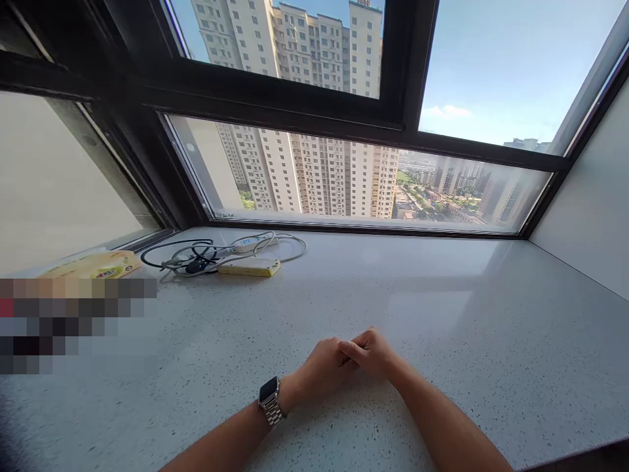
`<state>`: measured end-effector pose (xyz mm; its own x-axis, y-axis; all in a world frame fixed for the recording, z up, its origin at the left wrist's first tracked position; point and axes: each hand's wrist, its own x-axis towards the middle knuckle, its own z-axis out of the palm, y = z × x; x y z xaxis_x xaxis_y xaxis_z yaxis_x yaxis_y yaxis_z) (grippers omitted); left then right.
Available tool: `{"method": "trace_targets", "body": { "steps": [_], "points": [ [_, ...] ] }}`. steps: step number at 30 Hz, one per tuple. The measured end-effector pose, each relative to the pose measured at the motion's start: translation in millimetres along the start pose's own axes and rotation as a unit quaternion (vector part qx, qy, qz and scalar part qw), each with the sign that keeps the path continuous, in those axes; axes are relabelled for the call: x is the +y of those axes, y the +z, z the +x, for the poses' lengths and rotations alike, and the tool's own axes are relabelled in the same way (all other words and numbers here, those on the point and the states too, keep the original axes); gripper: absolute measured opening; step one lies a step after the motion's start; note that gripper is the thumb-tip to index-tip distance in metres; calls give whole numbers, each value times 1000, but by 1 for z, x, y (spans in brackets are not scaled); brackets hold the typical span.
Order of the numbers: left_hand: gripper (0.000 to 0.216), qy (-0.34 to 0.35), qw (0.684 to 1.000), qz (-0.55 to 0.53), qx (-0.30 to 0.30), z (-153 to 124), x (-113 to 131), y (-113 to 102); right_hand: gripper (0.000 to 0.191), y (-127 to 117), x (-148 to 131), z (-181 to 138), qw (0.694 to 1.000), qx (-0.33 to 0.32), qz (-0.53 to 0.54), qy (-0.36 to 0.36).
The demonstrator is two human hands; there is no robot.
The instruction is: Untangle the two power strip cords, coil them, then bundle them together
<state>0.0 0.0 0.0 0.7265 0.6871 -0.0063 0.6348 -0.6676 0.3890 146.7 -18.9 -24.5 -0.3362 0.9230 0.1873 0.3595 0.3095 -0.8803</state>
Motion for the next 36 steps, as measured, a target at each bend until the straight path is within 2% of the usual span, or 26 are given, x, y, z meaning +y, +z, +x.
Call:
{"method": "trace_targets", "body": {
  "steps": [12,15,18,19,20,22,24,25,27,30,33,36],
  "points": [
    [39,4,1000,-27,13,3,-4,4,64,1,2,-1,999,16,48,12],
    [44,37,992,-105,-63,7,-12,-7,68,0,5,1,995,2,99,19],
    [50,62,963,-213,-156,14,-40,-35,72,-2,11,5,992,75,97,29],
    [54,37,963,-224,-143,16,-55,-47,72,-2,12,6,989,110,91,31],
    [57,-3,972,-218,-94,18,-72,-58,72,-3,14,7,987,134,87,32],
    [65,-104,980,-158,52,20,-112,-81,71,-3,15,9,986,140,86,30],
    [67,-220,959,-9,180,20,-151,-100,68,-3,14,9,988,129,81,25],
    [68,-262,938,65,219,19,-169,-107,68,-2,13,9,989,127,77,24],
    [71,-298,922,91,229,16,-196,-116,67,-2,11,8,989,126,72,22],
    [74,-314,921,92,211,14,-216,-120,66,-1,9,8,990,122,72,25],
    [77,-305,924,105,206,17,-216,-116,66,-1,8,8,990,118,71,24],
    [79,-293,928,119,195,20,-205,-106,65,0,6,8,991,110,68,18]
  ]
}}
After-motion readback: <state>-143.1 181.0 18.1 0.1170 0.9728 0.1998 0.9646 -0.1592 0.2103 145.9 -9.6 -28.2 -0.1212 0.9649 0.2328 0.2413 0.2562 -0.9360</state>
